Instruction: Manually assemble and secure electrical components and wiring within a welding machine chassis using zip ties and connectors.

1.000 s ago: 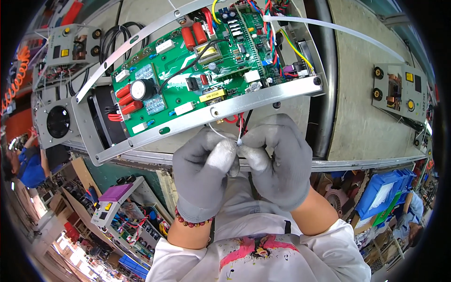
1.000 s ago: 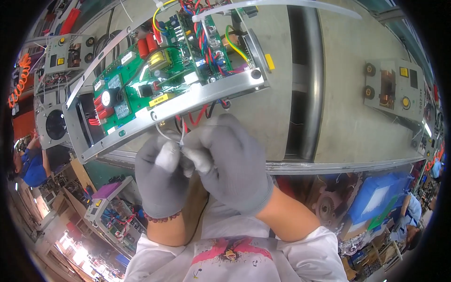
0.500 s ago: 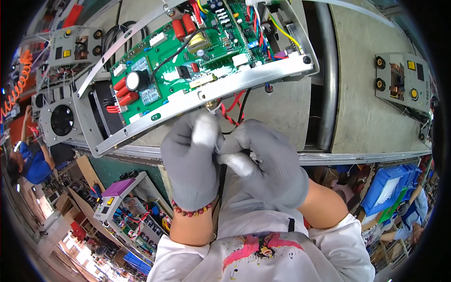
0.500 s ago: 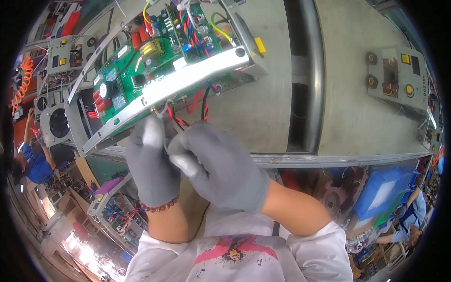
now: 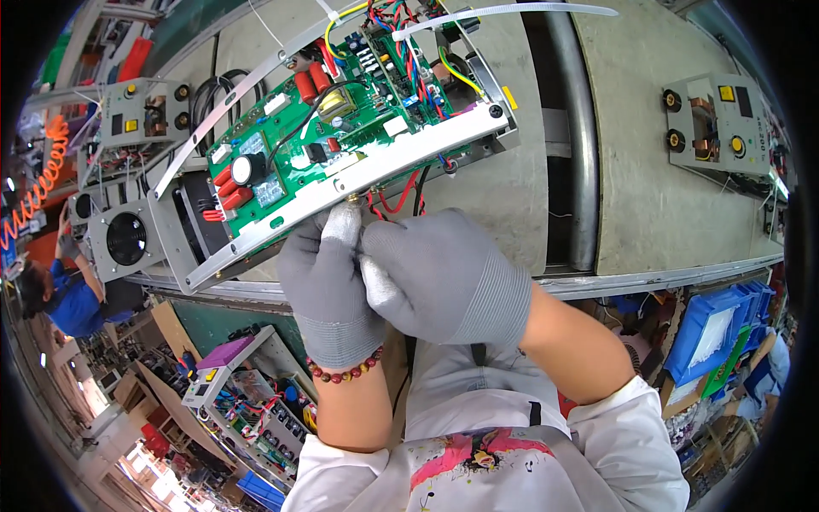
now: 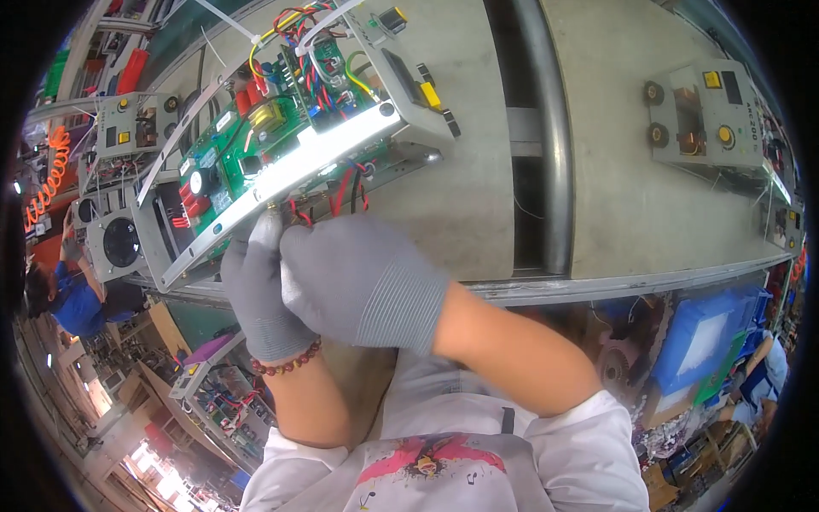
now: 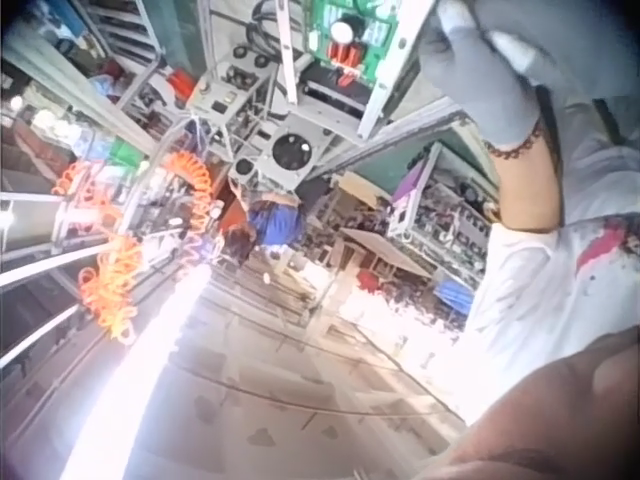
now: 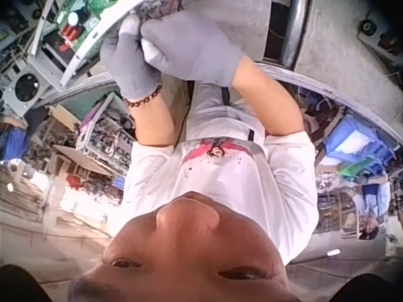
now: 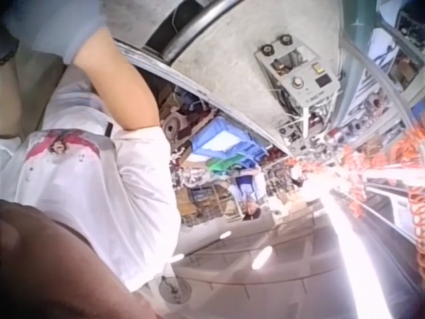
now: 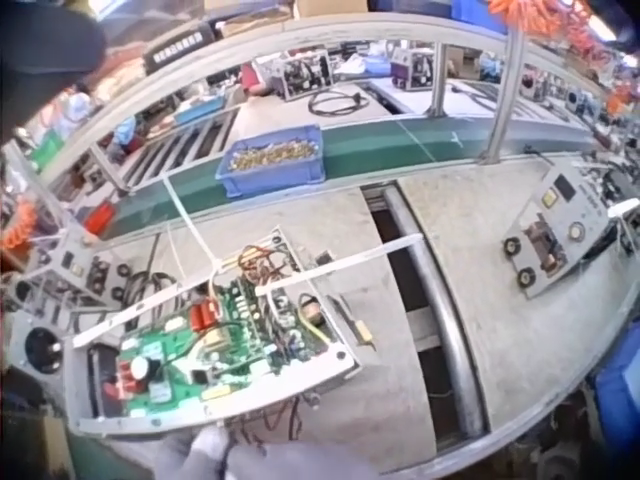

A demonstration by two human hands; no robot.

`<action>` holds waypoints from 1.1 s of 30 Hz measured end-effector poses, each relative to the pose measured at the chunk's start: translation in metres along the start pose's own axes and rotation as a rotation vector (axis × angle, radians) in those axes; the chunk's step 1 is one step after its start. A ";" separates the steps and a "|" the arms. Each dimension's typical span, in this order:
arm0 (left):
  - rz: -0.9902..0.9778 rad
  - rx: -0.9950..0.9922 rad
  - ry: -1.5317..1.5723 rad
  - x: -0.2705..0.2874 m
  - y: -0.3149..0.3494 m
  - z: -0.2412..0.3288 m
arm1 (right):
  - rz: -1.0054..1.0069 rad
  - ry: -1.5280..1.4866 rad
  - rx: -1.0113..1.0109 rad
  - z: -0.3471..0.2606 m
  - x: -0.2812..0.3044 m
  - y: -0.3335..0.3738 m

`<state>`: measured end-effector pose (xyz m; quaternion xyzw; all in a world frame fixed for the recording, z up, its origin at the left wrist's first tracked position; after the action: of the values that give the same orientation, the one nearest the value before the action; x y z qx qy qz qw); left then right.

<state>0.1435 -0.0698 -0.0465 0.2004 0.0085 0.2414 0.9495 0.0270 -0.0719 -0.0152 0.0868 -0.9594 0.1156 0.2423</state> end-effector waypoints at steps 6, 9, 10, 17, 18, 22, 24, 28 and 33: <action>0.157 -0.054 -0.066 0.045 -0.017 -0.011 | -0.089 -0.347 0.032 -0.003 -0.015 -0.007; -0.100 0.041 -0.105 0.020 -0.018 -0.026 | -0.170 -0.215 0.042 -0.001 -0.018 0.011; -0.199 0.027 -0.129 0.009 -0.014 -0.022 | -0.243 -0.142 0.022 0.003 -0.019 0.029; 0.063 -0.194 -0.332 0.017 0.000 0.000 | 0.984 0.597 -0.645 0.136 0.260 0.387; 0.067 -0.197 -0.346 0.018 -0.004 -0.005 | 1.157 0.901 -0.740 0.135 0.309 0.458; 0.185 -0.172 -0.415 0.050 -0.041 -0.018 | 1.075 1.326 -1.147 0.163 0.430 0.660; 0.183 -0.109 -0.332 0.059 -0.046 -0.030 | 0.748 1.170 -1.316 0.220 0.457 0.702; -0.267 -0.894 -0.986 -0.010 0.049 -0.016 | 0.389 1.133 -1.416 0.292 0.481 0.728; 0.294 -0.489 -0.161 0.045 0.063 -0.038 | 0.537 1.115 -1.481 0.289 0.508 0.752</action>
<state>0.1499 0.0158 -0.0539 -0.0166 -0.1544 0.3544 0.9221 -0.7099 0.5160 -0.1513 -0.3778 -0.5242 -0.4426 0.6218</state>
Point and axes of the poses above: each hand's wrist, its own y-axis away from the middle knuckle, its own x-axis out of the back of the hand, z = x × y, the point moved 10 cm from there along -y, towards the middle knuckle, and after that the axes turned 9 degrees about z, right-handed, at the moved point
